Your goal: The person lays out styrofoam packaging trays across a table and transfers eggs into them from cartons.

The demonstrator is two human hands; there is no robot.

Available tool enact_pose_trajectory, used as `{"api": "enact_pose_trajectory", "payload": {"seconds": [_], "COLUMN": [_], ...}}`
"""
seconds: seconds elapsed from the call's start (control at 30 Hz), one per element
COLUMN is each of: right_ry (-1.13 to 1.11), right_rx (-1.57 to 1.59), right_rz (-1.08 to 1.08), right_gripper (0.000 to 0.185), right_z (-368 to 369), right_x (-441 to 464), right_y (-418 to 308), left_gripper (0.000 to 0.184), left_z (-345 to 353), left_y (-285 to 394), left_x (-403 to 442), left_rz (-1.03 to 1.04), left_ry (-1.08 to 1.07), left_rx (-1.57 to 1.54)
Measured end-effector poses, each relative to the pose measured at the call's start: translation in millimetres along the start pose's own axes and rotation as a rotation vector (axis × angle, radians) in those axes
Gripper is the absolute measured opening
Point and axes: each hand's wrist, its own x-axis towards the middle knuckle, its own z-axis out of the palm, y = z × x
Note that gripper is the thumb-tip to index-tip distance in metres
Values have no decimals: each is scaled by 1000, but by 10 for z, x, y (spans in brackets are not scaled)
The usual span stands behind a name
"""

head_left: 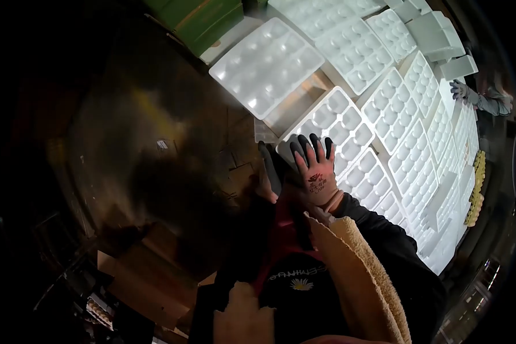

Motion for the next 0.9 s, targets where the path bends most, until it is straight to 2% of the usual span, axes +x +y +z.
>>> {"api": "enact_pose_trajectory", "payload": {"seconds": [0.07, 0.1, 0.13, 0.23, 0.27, 0.3, 0.33, 0.4, 0.43, 0.5, 0.53, 0.6, 0.63, 0.7, 0.77, 0.83, 0.9], "right_ry": [150, 292, 255, 152, 91, 25, -40, -123, -136, -79, 1, 213, 120, -48, -135, -226, -345], "right_rx": [144, 197, 306, 557, 576, 569, 540, 387, 308, 95, -4, -186, -157, -47, 215, 672, 1375], "right_rz": [-85, -139, -213, -120, -51, 39, 149, 346, 432, 522, 515, 388, 491, 619, 680, 714, 683], "right_gripper": [62, 50, 42, 30, 30, 30, 30, 30, 31, 31, 32, 33, 32, 31, 30, 29, 30], "right_z": [-80, 168, 411, 1413, 1942, 2495, 3123, 4390, 5108, 6524, 7046, 8075, 8101, 7976, 7677, 7150, 6445], "right_x": [33, -6, -40, -38, -47, -48, -79, -61, -60, -59, -70, -315, -286, -257, -243, -180, 4], "right_y": [-203, -335, -502, -941, -942, -855, -696, -138, 220, 1078, 1402, 2106, 2209, 2193, 1931, 1406, 650], "left_gripper": [52, 50, 49, 44, 44, 43, 43, 49, 50, 49, 48, 43, 41, 42, 49, 59, 72], "left_z": [-91, -213, -389, -1221, -1658, -1943, -2223, -2193, -2013, -2552, -2916, -2675, -2521, -2294, -2147, -2145, -2383], "left_y": [-129, -234, -365, -1105, -1376, -1736, -2085, -1945, -1643, -2623, -3399, -3307, -3107, -2967, -2675, -2367, -1994], "left_x": [-94, -169, -263, -488, -535, -529, -518, -571, -533, 200, 525, 341, 284, 250, 158, 107, 123], "left_rz": [14, 24, 42, 392, 338, 190, 55, -48, -119, -117, -31, -171, -227, -74, 67, 161, 222], "left_ry": [29, 53, 75, 1, 323, 549, 777, 723, 696, 702, 729, 745, 742, 658, 597, 641, 691], "left_rx": [-36, -69, -120, -756, -192, -278, -391, 7, 51, 255, 433, -119, -389, -149, 158, 594, 1088]}}
